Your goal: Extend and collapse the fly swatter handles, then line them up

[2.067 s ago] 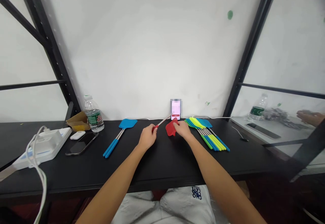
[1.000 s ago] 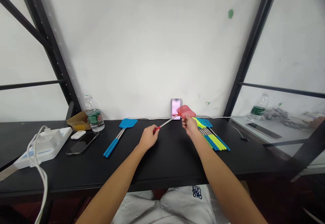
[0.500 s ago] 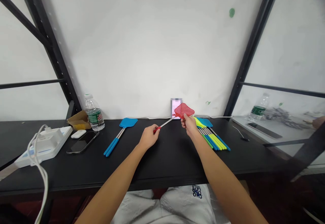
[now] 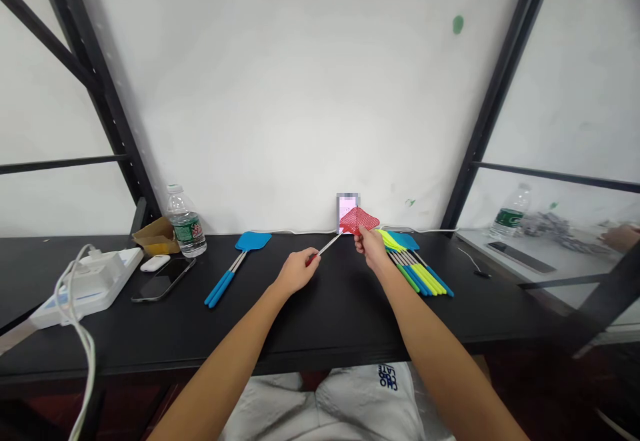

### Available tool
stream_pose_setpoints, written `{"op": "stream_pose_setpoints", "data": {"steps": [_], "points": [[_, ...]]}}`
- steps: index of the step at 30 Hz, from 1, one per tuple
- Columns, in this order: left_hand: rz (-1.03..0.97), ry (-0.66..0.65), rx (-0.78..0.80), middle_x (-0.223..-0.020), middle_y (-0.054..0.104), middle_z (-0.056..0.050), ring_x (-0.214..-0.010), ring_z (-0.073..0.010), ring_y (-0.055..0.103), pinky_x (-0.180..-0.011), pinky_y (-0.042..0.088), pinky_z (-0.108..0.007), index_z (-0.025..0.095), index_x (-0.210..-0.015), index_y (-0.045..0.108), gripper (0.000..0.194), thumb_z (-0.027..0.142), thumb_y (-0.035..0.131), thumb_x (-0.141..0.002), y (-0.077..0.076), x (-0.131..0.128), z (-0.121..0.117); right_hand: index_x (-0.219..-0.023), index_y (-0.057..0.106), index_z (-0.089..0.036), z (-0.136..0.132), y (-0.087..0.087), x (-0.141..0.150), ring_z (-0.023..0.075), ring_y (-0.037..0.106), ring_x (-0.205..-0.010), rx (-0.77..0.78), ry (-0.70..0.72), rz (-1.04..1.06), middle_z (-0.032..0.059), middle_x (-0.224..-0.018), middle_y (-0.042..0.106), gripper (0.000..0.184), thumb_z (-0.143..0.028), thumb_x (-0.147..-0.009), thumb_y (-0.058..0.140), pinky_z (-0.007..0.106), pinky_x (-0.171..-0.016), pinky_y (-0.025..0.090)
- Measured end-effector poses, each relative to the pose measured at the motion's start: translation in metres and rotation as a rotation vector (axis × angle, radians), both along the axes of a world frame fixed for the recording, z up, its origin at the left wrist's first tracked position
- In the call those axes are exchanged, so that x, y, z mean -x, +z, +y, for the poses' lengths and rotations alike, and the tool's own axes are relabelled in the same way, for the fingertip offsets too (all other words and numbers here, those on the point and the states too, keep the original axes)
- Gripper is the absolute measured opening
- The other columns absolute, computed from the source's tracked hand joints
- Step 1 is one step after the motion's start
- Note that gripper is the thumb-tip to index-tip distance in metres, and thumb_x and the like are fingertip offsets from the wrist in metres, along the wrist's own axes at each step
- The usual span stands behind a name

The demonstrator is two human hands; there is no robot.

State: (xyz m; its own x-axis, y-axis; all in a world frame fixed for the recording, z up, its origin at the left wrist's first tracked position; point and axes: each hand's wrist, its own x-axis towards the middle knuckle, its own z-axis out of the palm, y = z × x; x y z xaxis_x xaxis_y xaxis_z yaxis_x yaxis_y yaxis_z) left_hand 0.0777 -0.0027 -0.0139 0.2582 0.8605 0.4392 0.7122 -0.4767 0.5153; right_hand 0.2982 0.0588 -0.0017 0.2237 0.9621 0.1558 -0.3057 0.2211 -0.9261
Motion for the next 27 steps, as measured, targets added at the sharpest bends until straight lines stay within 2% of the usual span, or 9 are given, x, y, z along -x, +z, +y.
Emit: {"op": "stream_pose_setpoints", "data": {"steps": [3, 6, 18, 27], "points": [[0.017, -0.019, -0.014, -0.066, 0.058, 0.001, -0.061, -0.0126, 0.050, -0.058, 0.033, -0.023, 0.021, -0.085, 0.062, 0.027, 0.037, 0.042, -0.089, -0.0021, 0.0003, 0.0020, -0.065, 0.045, -0.018, -0.0008, 0.0000, 0.0015, 0.0052, 0.040, -0.036, 0.002, 0.009, -0.007, -0.0028, -0.050, 0.051, 0.030, -0.037, -0.080, 0.063, 0.016, -0.031, 0.024], [0.024, -0.011, -0.018, -0.067, 0.058, 0.000, -0.061, -0.0124, 0.049, -0.058, 0.033, -0.023, 0.020, -0.082, 0.059, 0.024, 0.034, 0.041, -0.089, -0.0043, 0.0004, 0.0042, -0.065, 0.045, -0.018, -0.0017, 0.0005, 0.0026, 0.0052, 0.040, -0.036, 0.012, 0.023, -0.009, -0.0029, -0.050, 0.051, 0.028, -0.035, -0.080, 0.062, 0.016, -0.031, 0.024], [0.067, -0.044, -0.017, -0.072, 0.061, 0.001, -0.064, -0.0138, 0.053, -0.062, 0.034, -0.023, 0.024, -0.098, 0.061, 0.030, 0.040, 0.036, -0.093, -0.0042, 0.0026, 0.0022, -0.064, 0.043, -0.018, -0.0009, 0.0010, 0.0019, 0.0053, 0.039, -0.034, 0.018, 0.005, 0.002, -0.0030, -0.049, 0.050, 0.030, -0.035, -0.079, 0.063, 0.016, -0.031, 0.024], [0.064, 0.041, 0.000, -0.065, 0.060, -0.001, -0.061, -0.0137, 0.053, -0.058, 0.033, -0.023, 0.020, -0.078, 0.058, 0.033, 0.042, 0.038, -0.092, -0.0038, 0.0002, 0.0033, -0.065, 0.044, -0.018, -0.0009, -0.0005, 0.0017, 0.0053, 0.039, -0.035, 0.016, 0.014, -0.019, -0.0031, -0.049, 0.049, 0.029, -0.035, -0.080, 0.062, 0.016, -0.031, 0.023]]}}
